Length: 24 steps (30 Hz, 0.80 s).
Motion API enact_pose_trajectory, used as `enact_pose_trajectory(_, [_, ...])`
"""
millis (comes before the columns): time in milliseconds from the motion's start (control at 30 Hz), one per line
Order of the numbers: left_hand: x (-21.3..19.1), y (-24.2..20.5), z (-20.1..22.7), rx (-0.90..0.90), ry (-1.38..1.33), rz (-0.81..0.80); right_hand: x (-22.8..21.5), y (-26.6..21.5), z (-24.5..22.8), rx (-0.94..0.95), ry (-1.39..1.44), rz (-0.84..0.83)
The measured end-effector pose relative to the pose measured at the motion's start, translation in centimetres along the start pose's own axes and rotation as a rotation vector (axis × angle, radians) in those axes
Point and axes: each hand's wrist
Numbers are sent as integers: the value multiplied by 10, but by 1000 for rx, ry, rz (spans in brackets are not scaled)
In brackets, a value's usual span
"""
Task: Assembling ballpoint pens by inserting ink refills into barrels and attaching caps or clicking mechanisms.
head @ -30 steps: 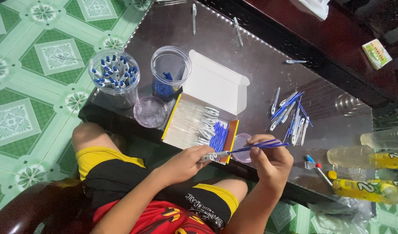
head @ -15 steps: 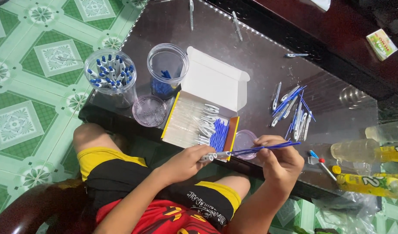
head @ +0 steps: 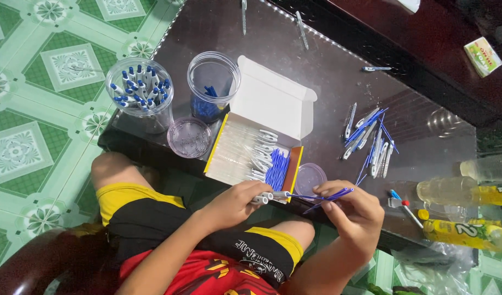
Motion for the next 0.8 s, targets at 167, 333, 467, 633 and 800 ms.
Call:
enact_pose_trajectory(167, [0,2,1,20,-5,14,0,1,-5,11,-18,20])
enact_pose_trajectory(333, [5,1,-2,19,4,9,13,-3,16,-142,133,176])
enact_pose_trajectory(467, [7,2,-7,76,21,45,41,-8,18,-212,394,223])
enact_pose_trajectory(633, [3,0,-3,34,3,24,46,-15,25,-251,139,205])
enact_pose_trajectory(800, [-3,4,6,80,-12,41,54,-11,17,-224,49,216])
Point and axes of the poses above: each hand's wrist, its own y-axis towards the middle knuckle, its own x-axis out of the palm, z = x × y, and after that the axes turned 14 degrees about y, right-handed
